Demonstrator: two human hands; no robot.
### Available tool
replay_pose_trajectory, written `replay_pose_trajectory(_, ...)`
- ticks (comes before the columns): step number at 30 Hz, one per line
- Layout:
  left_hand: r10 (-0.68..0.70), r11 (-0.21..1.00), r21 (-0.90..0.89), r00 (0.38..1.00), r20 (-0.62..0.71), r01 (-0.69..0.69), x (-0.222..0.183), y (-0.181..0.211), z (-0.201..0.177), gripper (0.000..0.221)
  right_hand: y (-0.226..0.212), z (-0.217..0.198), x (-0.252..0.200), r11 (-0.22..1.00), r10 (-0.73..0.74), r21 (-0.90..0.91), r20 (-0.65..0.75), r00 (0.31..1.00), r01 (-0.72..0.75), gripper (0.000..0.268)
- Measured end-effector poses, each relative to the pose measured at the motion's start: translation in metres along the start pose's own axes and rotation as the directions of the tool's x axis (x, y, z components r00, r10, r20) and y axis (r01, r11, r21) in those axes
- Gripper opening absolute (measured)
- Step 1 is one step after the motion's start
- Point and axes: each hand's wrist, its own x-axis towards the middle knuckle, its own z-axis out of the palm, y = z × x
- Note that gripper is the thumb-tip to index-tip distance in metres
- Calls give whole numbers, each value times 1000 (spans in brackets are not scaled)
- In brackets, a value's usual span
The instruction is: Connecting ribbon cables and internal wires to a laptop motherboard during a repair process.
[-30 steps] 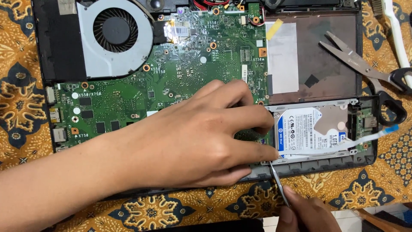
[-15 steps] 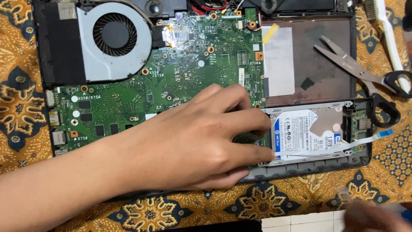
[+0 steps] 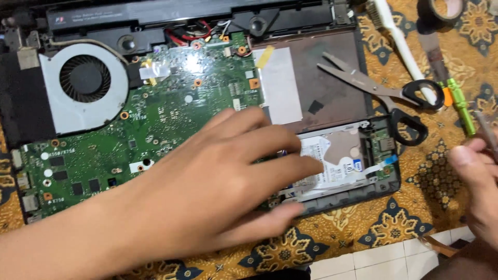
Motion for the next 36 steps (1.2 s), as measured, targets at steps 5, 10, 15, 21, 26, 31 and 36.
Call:
replay_pose_trajectory(5, -77, 978, -196, 995, -58, 65, 48, 5, 19, 26, -75, -1, 15, 969, -177, 196, 107, 978, 154, 35)
replay_pose_trajectory(10, -391, 836, -386, 917, 77, 389, 77, 7, 25, 30, -109, 0, 16, 962, -245, 185, 258, 935, 201, 40)
replay_pose_trajectory(15, -483, 762, -358, 842, 239, 539, 87, 4, 22, 27, -111, 12, 10, 964, -149, 248, 201, 968, 97, 55)
replay_pose_trajectory(21, -473, 740, -379, 831, 295, 556, 84, 0, 18, 26, -127, 13, 2, 989, -143, 58, 123, 982, 137, 48)
replay_pose_trajectory(26, -448, 733, -410, 839, 308, 542, 78, -4, 18, 24, -140, 14, -1, 967, -228, -93, 94, 969, 237, 47)
replay_pose_trajectory(31, -399, 778, -401, 874, 279, 483, 73, -11, 20, 31, -131, 15, -4, 988, -96, 132, 108, 989, 81, 44)
replay_pose_trajectory(36, -396, 739, -454, 867, 304, 497, 72, -13, 18, 31, -138, 14, -8, 998, -45, 46, 103, 994, 41, 22)
